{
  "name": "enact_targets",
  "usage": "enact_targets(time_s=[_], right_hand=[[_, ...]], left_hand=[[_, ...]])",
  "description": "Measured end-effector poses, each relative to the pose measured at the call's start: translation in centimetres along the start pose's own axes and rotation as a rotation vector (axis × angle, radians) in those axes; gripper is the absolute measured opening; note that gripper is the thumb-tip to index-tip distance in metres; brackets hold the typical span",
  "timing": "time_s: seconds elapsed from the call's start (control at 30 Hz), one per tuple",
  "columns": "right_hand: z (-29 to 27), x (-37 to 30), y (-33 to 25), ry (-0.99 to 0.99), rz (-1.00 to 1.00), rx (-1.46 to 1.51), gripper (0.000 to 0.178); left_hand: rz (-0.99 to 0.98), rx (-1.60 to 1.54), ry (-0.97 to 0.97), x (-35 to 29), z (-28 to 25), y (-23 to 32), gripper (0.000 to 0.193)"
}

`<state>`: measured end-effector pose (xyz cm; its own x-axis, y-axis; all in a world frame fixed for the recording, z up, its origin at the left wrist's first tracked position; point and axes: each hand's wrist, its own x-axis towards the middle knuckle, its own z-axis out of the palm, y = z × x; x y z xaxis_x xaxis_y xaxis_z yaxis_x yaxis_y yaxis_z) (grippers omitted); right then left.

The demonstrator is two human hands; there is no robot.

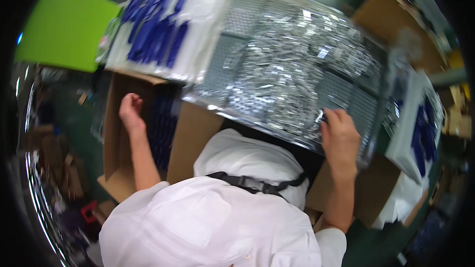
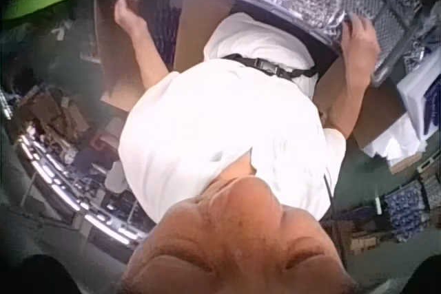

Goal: Manually assemble components onto a blue plastic housing for a handheld electronic device.

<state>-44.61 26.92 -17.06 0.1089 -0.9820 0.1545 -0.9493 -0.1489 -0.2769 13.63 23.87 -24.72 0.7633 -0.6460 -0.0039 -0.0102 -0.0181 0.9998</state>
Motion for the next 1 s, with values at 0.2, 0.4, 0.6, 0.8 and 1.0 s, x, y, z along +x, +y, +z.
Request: enact_targets(time_s=[0.2,0.4,0.6,0.8,1.0], right_hand=[[0.5,1.6,-0.3,-0.071,0.005,-0.138,0.04],[-0.5,1.6,-1.2,-0.133,-0.037,-0.233,0.036],[0.6,4.1,-1.9,-0.055,0.044,-0.049,0.039],[0.0,2.8,1.4,0.085,0.397,0.474,0.037],[0.7,2.2,2.2,0.146,0.437,0.756,0.027]], left_hand=[[0.044,0.467,0.019,0.6,-10.7,-14.5,0.024],[0.149,0.975,-0.152,4.0,-9.0,-26.0,0.028],[0.454,1.593,-0.248,13.6,-13.8,-37.5,0.043],[0.44,1.558,-0.327,14.4,-7.7,-41.4,0.022],[0.515,1.656,-0.237,15.5,-7.1,-40.4,0.039]])
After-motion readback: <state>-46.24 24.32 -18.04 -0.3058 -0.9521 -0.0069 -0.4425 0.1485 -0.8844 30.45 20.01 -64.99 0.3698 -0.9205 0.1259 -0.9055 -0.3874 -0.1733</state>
